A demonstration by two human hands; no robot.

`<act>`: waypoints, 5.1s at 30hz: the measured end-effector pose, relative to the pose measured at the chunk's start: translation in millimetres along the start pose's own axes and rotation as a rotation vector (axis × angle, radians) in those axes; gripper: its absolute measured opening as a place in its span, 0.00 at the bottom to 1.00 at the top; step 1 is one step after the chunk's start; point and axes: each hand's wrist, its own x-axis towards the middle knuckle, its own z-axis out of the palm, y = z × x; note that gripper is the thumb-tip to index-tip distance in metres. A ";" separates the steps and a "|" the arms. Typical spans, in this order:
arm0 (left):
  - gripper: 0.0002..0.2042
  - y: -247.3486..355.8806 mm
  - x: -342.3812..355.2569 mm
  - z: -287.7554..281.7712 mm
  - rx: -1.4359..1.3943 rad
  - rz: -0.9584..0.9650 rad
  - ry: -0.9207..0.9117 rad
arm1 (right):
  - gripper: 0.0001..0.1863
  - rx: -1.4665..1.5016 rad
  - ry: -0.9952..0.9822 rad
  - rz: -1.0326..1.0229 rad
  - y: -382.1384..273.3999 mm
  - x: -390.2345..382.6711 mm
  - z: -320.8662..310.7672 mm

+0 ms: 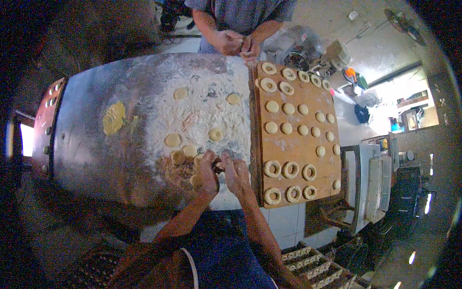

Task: The person shapes small dough pieces into rings by hand and places them on a wooden board. A coworker performs the same task across the table. The camera wearer repeatedly picks up dough, forms rings, and arranges them in rows on the board.

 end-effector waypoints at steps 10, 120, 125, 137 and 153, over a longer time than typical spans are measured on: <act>0.14 -20.5 -0.4 42.8 -0.098 0.017 -0.108 | 0.29 0.414 0.100 -0.002 55.1 -9.2 -36.9; 0.11 38.5 -63.0 -0.7 1.028 0.274 -0.275 | 0.25 0.072 0.081 -0.312 56.9 -39.6 -21.4; 0.13 28.7 -54.7 -8.2 0.900 0.303 -0.294 | 0.27 0.464 0.004 -0.072 36.2 -46.0 -19.9; 0.25 13.4 -38.4 -24.8 0.285 0.186 -0.569 | 0.12 0.407 -0.186 0.065 32.8 -12.2 -33.4; 0.16 -12.3 -26.8 72.1 0.616 0.207 -0.210 | 0.26 0.415 0.031 0.004 44.3 -18.4 -57.2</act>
